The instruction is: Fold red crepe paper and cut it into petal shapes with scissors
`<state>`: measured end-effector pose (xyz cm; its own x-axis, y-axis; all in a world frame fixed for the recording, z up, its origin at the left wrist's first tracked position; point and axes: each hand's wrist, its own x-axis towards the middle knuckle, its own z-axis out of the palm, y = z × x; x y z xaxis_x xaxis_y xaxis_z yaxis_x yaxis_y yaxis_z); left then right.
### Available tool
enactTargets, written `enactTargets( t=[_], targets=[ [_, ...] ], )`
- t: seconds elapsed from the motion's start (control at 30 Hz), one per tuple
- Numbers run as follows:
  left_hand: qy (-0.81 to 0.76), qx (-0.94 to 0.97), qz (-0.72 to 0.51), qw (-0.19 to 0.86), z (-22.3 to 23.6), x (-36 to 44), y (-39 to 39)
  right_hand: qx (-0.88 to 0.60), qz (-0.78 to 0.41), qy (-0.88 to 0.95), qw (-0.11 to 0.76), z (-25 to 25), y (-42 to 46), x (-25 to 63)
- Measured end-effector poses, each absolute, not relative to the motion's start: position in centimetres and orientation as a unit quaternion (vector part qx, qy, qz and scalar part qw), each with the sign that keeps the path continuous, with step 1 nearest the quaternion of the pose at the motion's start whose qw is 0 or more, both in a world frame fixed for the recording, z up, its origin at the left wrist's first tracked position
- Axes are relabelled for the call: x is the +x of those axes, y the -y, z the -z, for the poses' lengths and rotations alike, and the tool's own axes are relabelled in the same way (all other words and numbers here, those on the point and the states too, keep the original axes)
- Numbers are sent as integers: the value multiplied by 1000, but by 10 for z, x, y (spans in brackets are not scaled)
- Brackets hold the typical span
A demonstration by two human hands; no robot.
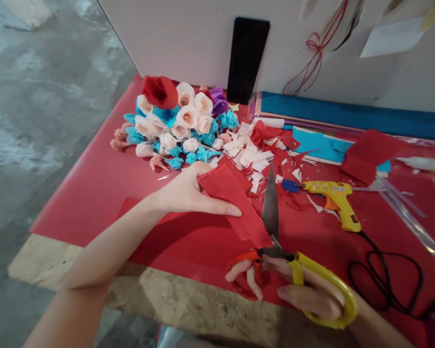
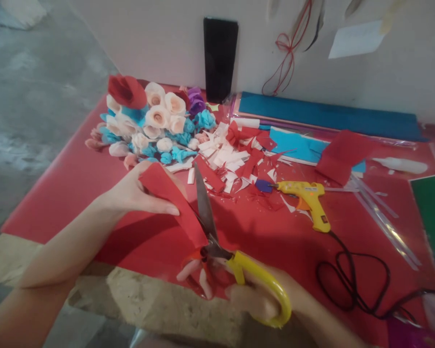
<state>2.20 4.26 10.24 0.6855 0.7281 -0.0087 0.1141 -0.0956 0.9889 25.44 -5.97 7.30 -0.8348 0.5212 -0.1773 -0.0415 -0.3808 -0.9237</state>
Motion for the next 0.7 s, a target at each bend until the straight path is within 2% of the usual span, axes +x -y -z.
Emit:
enactTargets(
  t=[0.37,0.7],
  targets=[
    [-265,713,-231,606,-99,26,-40,-208,-835,458,224,-74,60,240],
    [-264,691,-266,618,-97,30,-38,-291,-790,492,222,-70,64,239]
  ],
)
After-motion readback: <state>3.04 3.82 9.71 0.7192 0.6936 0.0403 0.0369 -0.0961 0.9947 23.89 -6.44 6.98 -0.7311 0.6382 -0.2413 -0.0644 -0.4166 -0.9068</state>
